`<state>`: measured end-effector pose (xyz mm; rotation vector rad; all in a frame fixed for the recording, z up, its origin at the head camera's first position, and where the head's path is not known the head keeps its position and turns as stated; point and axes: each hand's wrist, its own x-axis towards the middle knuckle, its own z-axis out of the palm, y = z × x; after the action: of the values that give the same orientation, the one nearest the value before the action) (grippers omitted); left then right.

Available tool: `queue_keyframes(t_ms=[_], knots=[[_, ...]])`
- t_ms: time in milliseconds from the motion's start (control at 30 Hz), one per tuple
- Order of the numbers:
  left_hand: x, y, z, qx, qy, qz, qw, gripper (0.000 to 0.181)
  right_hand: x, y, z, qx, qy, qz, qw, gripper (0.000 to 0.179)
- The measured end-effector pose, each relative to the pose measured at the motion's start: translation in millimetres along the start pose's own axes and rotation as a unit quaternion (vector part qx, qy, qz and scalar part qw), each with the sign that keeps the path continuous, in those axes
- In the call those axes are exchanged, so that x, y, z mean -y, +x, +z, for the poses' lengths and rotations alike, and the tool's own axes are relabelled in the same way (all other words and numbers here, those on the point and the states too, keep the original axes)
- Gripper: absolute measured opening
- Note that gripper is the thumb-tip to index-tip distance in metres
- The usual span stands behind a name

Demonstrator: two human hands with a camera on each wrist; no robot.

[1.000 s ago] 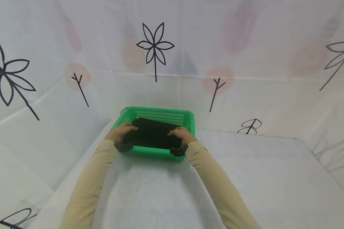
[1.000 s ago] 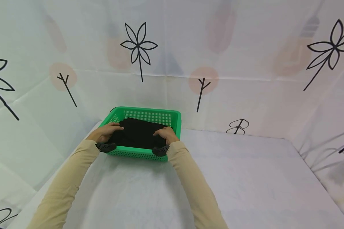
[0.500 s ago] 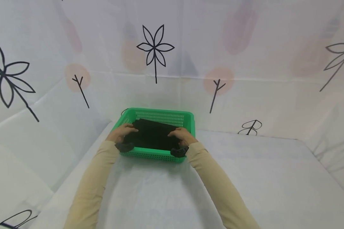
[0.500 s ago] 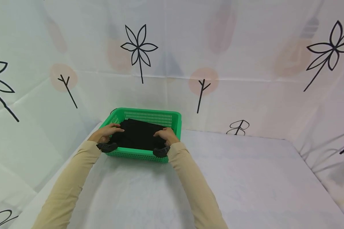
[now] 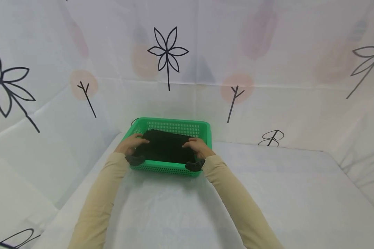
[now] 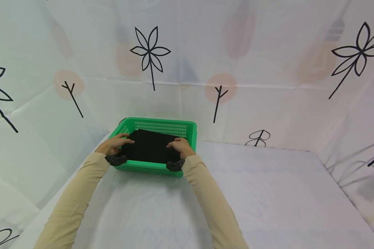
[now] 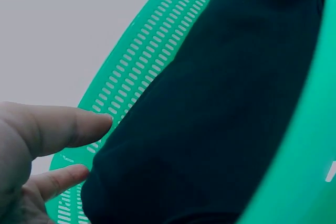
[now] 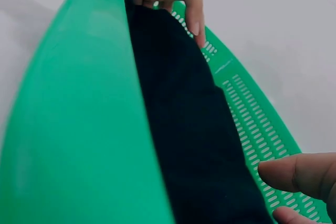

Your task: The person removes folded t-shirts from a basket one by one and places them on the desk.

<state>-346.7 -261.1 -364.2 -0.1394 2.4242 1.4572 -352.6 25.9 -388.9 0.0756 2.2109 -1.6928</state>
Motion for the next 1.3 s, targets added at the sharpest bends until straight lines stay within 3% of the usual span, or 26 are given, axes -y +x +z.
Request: queue_keyframes(t_ms=[200,467,667,800,1033,1300], knots=[[-6.0,-5.9,1.9,-0.009,-0.035,-0.009,0.9993,0.071,4,-6.7,1,-0.004,0.010,-0.013,0.9999,0.062],[-8.0,-10.8,0.2,-0.009,-0.012,-0.015,0.9998,0.069,5,-8.7,-2,0.012,0.034,-0.018,0.9992,0.057],[-5.9,-6.5,2.4,0.008,-0.046,-0.009,0.9989,0.075,8,-13.4,-1,0.042,0.026,-0.011,0.9987,0.059],[-6.6,-8.3,1.0,0.022,-0.037,0.004,0.9991,0.079,7,-15.1,-2,0.051,0.003,-0.017,0.9985,0.060],[-5.9,-9.8,-1.8,0.033,-0.030,0.007,0.9990,0.081,6,-13.6,-3,0.051,-0.029,-0.009,0.9982,0.065],[-6.3,-5.8,-4.3,0.026,-0.036,0.010,0.9990,0.081,6,-11.0,0,0.027,0.006,-0.016,0.9995,0.070]])
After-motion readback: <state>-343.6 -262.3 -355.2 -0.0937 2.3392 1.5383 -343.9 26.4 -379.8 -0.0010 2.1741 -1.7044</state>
